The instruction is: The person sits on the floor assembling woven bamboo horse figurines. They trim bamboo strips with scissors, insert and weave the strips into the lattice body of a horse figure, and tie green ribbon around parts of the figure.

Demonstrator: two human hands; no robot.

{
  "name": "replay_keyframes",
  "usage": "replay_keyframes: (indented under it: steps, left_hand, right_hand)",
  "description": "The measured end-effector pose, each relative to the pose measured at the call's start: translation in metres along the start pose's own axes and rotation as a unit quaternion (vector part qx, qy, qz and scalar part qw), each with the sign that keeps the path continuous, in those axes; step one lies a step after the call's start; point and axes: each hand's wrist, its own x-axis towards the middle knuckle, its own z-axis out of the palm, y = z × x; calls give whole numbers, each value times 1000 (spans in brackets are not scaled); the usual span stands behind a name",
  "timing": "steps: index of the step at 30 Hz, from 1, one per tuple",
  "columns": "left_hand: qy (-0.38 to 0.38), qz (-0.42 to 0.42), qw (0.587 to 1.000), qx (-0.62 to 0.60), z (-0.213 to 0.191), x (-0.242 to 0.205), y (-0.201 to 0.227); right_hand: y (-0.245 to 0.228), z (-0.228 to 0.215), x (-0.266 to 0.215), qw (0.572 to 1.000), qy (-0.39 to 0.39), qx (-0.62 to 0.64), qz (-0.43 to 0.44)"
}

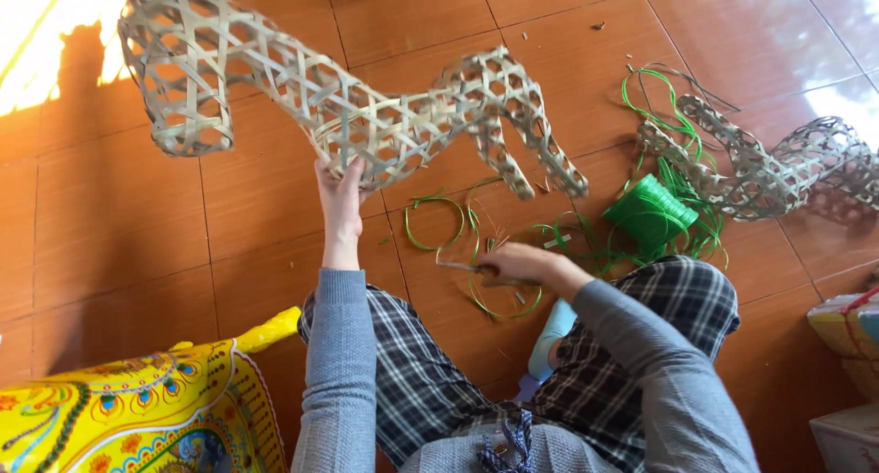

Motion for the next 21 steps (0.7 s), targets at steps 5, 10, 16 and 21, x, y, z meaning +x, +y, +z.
replay_keyframes:
  steps: [5,10,16,21]
  left_hand:
    - [-33,55,997,53,-9,17,-34]
    - [-52,98,988,108,-14,18,-36]
    - [-52,113,990,71,-18,17,-33]
    - [-97,80,989,72,-12,5,-23]
  right_hand:
    - [55,107,33,991,-23,-97,94]
    - [44,109,43,994,-10,13,108]
    - [26,-16,-14,955,253,35,152]
    - [44,-83,-34,873,452,-91,158]
